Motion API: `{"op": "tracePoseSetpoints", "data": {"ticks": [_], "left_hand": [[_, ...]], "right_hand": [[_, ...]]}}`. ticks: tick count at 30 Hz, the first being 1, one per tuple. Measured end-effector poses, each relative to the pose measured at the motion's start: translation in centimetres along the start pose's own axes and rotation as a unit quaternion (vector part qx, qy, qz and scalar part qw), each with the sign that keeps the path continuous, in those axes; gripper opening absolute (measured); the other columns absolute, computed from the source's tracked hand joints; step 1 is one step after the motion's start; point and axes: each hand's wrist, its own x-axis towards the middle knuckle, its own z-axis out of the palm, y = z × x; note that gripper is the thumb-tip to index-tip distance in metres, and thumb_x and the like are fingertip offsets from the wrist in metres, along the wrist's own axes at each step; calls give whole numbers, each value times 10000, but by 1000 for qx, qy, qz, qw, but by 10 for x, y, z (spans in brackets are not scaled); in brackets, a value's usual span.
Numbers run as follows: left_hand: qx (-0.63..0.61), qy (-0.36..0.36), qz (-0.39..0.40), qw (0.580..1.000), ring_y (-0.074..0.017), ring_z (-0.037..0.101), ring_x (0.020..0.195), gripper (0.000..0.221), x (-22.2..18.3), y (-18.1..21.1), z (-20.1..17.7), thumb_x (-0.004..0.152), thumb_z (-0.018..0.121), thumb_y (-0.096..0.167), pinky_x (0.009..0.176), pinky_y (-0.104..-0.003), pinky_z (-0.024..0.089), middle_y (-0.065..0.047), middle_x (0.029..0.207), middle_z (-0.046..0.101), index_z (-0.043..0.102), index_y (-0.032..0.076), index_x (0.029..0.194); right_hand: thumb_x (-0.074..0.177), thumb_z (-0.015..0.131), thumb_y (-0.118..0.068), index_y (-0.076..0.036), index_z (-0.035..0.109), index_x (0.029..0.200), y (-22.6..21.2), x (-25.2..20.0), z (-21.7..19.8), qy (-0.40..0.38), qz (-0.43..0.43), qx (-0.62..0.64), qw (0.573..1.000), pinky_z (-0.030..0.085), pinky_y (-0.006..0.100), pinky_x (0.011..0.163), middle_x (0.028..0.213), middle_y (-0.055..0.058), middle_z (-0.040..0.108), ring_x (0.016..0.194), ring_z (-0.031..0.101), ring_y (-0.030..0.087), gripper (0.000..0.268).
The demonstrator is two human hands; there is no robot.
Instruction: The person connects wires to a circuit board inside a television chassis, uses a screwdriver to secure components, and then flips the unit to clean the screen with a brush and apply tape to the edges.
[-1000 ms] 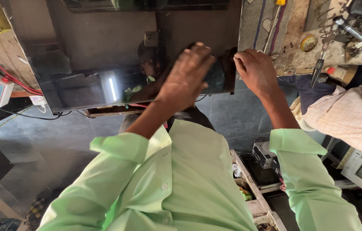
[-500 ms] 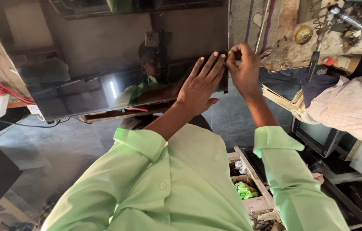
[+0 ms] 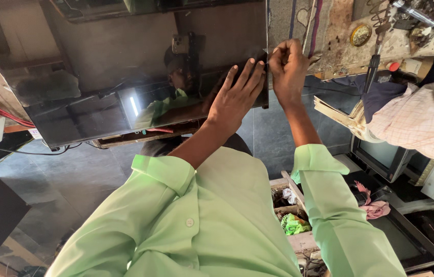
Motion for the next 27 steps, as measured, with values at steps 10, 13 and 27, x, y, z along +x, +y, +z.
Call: {"op": "tracePoseSetpoints", "data": {"ticks": [10,13,27], "left_hand": [[4,-2,-5,1000,-309,217,1537,966,2,1,4,750,801,259,1244,-503,207,-123,1660,244,357,77,1588],[0,6,-9,1000,-303,221,1538,950,2,2,5,765,795,261,1248,-503,207,-114,1661,244,354,82,1588],[3,-4,-11,1000,-298,246,1527,963,4,4,6,722,802,205,1239,-499,229,-107,1647,268,373,91,1577]], "right_hand": [[1092,571,22,15,507,1025,14,17,1,14,2,24,1000,487,255,585,801,45,594,658,591,68,92],[1078,575,24,8,518,1019,20,25,1,19,-2,19,1000,504,258,573,785,33,591,647,600,64,84],[1104,596,29,-4,517,1030,43,69,-2,37,-31,41,998,595,267,591,736,2,572,642,542,42,113]]}}
